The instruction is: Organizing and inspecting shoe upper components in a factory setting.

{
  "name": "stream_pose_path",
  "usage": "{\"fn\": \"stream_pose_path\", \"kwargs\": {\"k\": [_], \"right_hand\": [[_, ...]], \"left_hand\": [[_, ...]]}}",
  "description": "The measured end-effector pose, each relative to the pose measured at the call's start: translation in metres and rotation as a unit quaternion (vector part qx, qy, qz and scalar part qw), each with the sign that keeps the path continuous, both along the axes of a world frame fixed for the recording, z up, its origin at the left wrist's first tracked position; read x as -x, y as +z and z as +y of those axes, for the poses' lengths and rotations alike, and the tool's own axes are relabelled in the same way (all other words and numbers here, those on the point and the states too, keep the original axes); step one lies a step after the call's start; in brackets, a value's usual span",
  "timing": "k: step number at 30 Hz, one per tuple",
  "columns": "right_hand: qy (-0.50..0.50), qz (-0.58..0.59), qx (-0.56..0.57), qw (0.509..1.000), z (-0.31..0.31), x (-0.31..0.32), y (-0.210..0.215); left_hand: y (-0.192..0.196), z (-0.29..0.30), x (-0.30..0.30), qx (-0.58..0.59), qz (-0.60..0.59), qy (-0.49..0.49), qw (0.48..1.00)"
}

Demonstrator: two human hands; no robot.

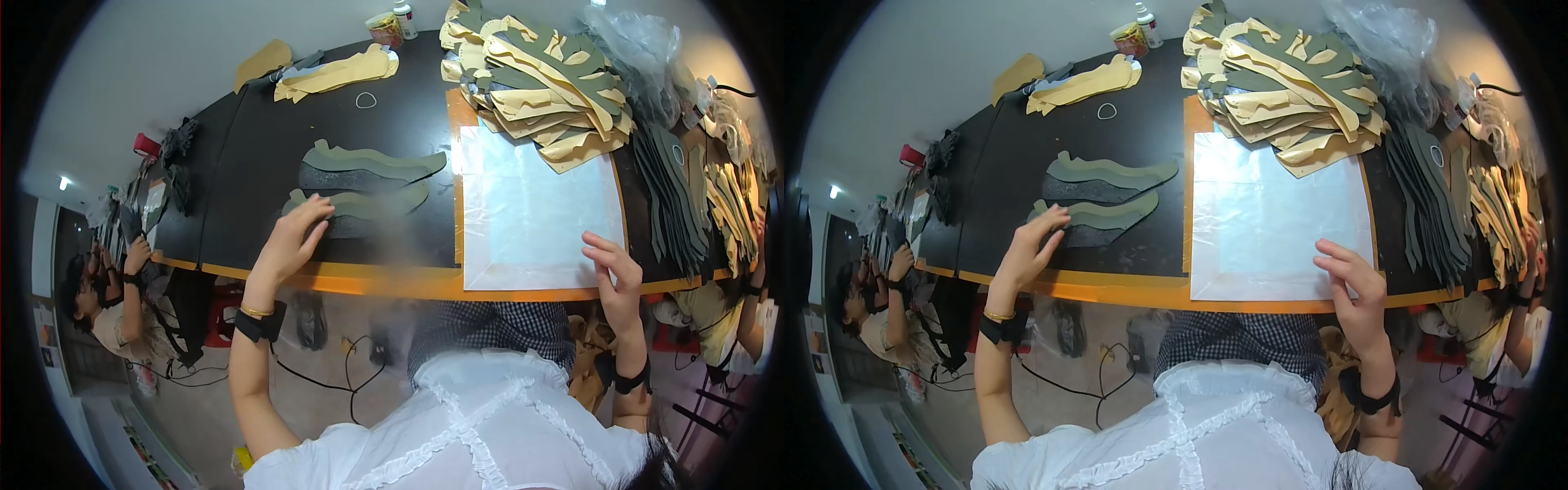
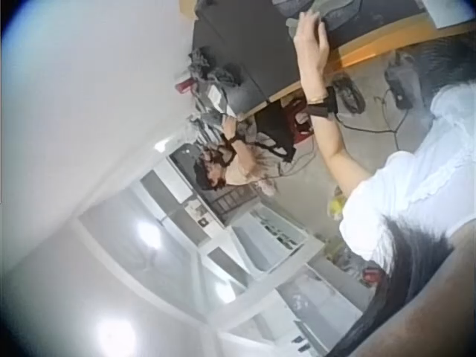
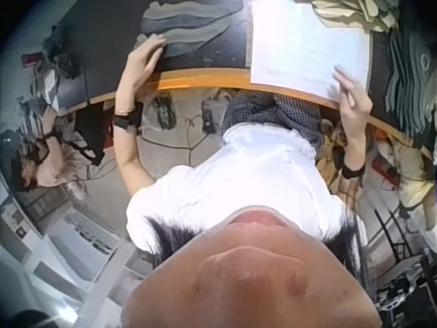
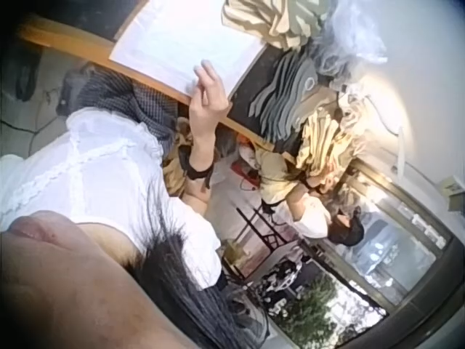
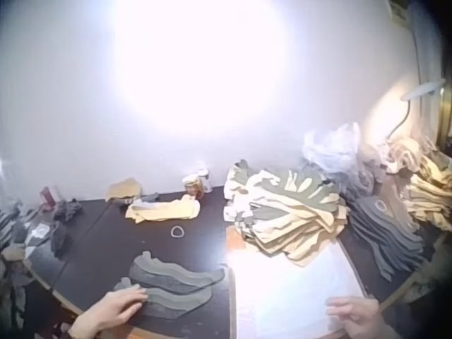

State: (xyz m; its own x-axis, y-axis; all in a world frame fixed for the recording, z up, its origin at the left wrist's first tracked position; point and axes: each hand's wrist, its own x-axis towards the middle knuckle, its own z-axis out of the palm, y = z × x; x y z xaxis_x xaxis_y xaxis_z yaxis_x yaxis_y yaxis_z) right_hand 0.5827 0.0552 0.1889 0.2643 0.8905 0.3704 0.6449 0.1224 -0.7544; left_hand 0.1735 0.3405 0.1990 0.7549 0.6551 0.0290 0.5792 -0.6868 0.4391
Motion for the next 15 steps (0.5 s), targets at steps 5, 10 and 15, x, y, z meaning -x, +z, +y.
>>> {"fn": "stream_pose_path", "kwargs": {"k": [5,10,15], "right_hand": [[0.017,-0.012,-0.004,1.0,0.006,0.014,0.003],[0.049,-0.059,0.024,0.997,0.02,-0.008,0.013],[-0.057,-0.057,0.06,0.995,0.042,-0.074,0.03]], "left_hand": [[-0.004,0.002,-0.055,-0.128,-0.007,-0.09,0.988],[-0.018,0.029,-0.057,-0.112,0.128,-0.078,0.982],[-0.009,0.064,-0.008,-0.097,0.147,-0.038,0.984]]}}
